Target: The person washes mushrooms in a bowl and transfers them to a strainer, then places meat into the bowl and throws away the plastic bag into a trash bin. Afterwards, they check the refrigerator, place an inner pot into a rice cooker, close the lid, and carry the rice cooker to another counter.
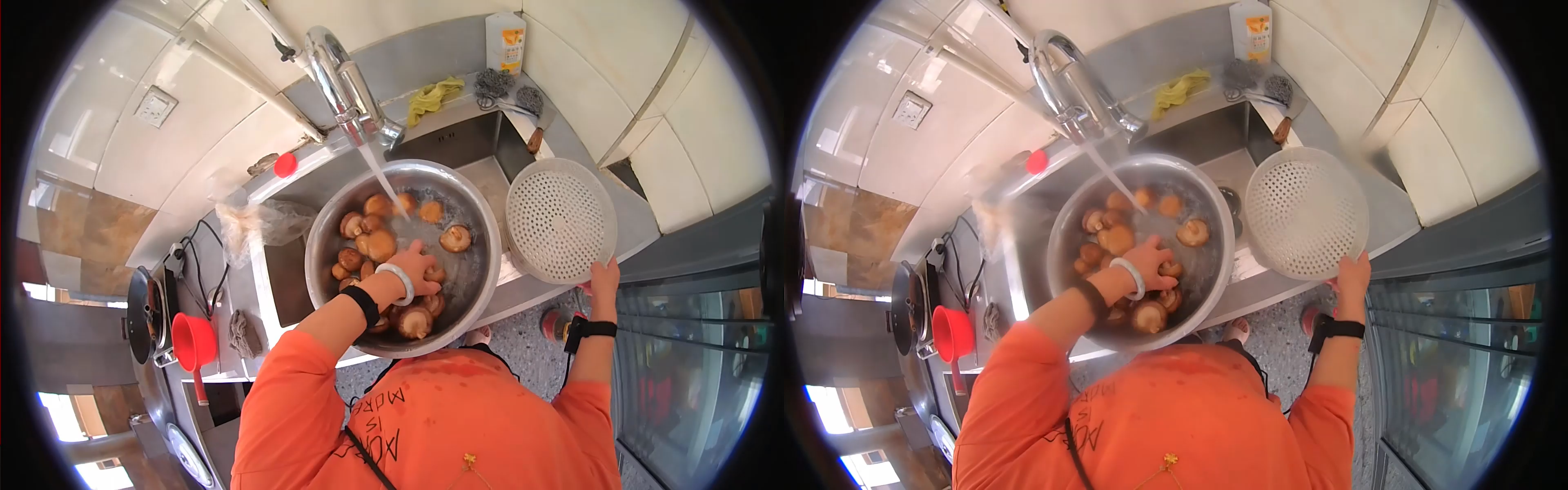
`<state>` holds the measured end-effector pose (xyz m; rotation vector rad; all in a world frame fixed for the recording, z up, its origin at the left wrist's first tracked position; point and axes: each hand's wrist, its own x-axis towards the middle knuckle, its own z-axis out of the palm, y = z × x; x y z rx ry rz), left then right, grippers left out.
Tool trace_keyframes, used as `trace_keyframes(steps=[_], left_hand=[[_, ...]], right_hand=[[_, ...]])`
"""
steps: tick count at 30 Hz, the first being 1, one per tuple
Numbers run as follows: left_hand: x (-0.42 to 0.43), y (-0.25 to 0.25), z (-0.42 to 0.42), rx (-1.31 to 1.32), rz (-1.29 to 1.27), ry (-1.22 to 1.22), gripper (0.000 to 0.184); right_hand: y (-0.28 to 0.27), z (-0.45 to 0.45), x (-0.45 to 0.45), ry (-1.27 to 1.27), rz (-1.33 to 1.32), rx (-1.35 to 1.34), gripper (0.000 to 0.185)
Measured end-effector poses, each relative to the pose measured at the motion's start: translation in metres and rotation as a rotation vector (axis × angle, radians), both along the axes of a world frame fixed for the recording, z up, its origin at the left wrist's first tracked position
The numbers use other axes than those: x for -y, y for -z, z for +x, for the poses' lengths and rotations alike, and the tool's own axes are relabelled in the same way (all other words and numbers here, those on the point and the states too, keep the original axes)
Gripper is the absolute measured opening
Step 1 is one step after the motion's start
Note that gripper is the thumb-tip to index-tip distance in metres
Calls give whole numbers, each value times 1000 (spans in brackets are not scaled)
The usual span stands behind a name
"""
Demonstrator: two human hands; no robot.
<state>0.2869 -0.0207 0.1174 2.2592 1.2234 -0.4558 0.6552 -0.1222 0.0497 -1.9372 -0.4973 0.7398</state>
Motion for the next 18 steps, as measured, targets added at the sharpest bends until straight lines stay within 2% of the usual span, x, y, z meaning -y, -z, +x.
trace_keyframes(steps=[1, 3, 4, 6, 8, 9, 10, 12, 13, 14, 16, 18], left_hand=[[-4, 8, -4, 4, 6, -4, 50], [-13, 29, -19, 207, -9, -17, 46], [-19, 27, -25, 210, -10, -21, 46], [-35, 21, -37, 401, -101, -178, 42], [-30, -54, -28, 581, -445, -601, 39], [-34, -72, -28, 752, -532, -599, 41], [-40, -84, -30, 939, -741, -563, 43], [-33, -129, -7, 1053, -367, -442, 44], [-33, -132, 2, 1056, -361, -450, 44], [-34, -133, 10, 1170, -95, -302, 43], [-33, -138, 10, 1267, 178, -151, 43], [-37, -142, -6, 1076, 113, -293, 40]], right_hand=[[-2, -1, 1, 77, 177, -38, 38], [-30, 2, 13, 60, 147, -90, 39], [-52, 2, 17, 46, 115, -145, 39], [-84, 2, 18, -11, 151, -172, 40], [-106, -4, 12, -87, 192, -171, 43], [-115, -13, 6, -88, 186, -171, 43], [-124, -25, -2, -146, 262, -112, 45], [-140, -49, -19, -217, 340, -55, 48], [-147, -62, -27, -290, 278, 6, 49], [-152, -72, -34, -360, 216, 68, 51], [-150, -92, -46, -398, 238, 64, 51], [-144, -97, -49, -436, 276, -7, 50]])
